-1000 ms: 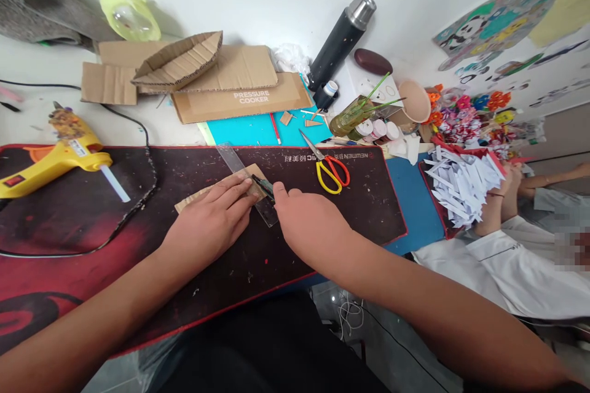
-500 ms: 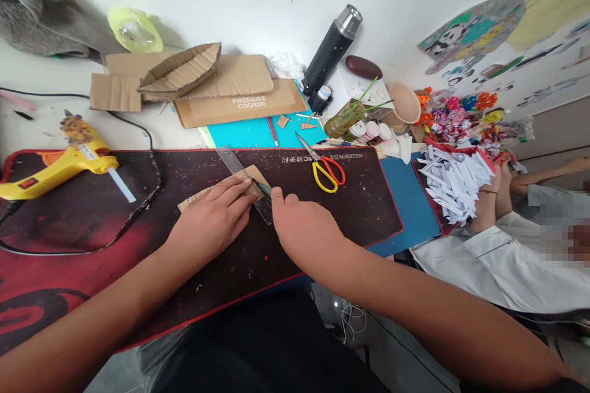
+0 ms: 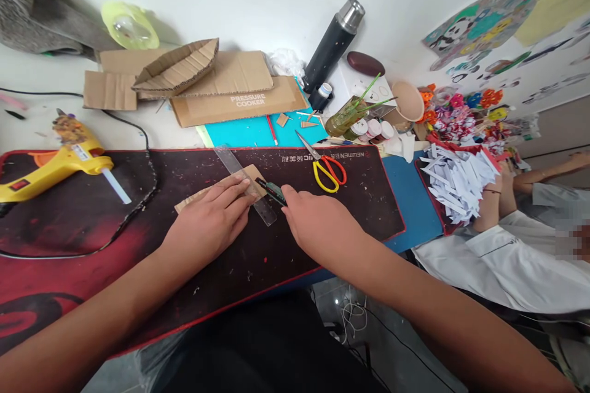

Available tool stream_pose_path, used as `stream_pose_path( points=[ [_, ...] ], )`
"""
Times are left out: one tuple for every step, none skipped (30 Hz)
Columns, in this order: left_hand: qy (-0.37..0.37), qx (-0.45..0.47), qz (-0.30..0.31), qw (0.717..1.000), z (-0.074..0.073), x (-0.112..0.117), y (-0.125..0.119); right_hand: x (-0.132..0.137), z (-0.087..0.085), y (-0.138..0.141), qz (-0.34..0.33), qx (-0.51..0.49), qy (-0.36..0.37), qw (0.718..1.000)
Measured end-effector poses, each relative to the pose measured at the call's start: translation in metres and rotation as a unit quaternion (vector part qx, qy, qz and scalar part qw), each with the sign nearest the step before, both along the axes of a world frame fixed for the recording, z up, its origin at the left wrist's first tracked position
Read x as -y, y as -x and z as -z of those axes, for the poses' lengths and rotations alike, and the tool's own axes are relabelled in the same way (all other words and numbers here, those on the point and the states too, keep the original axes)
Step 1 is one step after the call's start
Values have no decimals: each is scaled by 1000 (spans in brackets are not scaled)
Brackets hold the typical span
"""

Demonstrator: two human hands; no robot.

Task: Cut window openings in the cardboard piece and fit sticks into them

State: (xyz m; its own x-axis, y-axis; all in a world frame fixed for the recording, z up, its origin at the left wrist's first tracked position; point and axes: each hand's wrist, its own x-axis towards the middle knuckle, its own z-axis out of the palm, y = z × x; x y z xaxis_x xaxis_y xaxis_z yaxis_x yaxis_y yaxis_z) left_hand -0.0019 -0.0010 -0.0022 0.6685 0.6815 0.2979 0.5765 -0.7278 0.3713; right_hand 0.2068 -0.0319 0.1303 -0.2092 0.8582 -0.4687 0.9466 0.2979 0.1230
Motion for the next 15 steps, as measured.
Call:
stream_pose_path(
  points=[
    [-2, 4, -1, 1000, 0, 0, 0, 0, -1, 0, 6, 1, -1, 1000],
    [-1, 7, -3, 1000, 0, 0, 0, -1, -2, 0, 11, 3, -1, 1000],
    [2, 10, -3, 1000, 0, 0, 0, -2, -2, 0, 15, 4, 1, 1000],
    [6, 13, -2, 1000, 0, 0, 0, -2, -2, 1, 17, 4, 4, 1000],
    [11, 16, -1, 1000, 0, 0, 0, -3, -1, 1, 17, 3, 6, 1000],
    [13, 20, -1, 1000, 0, 0, 0, -3, 0, 1, 16, 0, 6, 1000],
    [14, 21, 0, 1000, 0, 0, 0, -3, 1, 1, 14, -3, 6, 1000],
    [13, 21, 0, 1000, 0, 0, 0, -3, 3, 1, 12, -6, 6, 1000],
    [11, 19, 0, 1000, 0, 0, 0, -3, 4, 1, 11, -8, 5, 1000],
    [10, 17, 0, 1000, -1, 0, 0, -3, 6, 1, 8, -10, 5, 1000],
    [9, 14, 1, 1000, -1, -1, 0, -3, 7, 1, 5, -11, 5, 1000],
    [10, 12, 2, 1000, -1, -1, 0, -3, 8, 1, 3, -11, 3, 1000],
    [11, 9, 2, 1000, -1, -1, 0, -4, 9, 1, 0, -12, 2, 1000],
    [11, 8, 2, 1000, -2, -1, 0, -4, 9, 2, -2, -12, 1, 1000],
    [9, 7, 2, 1000, -2, -1, 0, -4, 10, 2, -3, -12, 2, 1000]
  ],
)
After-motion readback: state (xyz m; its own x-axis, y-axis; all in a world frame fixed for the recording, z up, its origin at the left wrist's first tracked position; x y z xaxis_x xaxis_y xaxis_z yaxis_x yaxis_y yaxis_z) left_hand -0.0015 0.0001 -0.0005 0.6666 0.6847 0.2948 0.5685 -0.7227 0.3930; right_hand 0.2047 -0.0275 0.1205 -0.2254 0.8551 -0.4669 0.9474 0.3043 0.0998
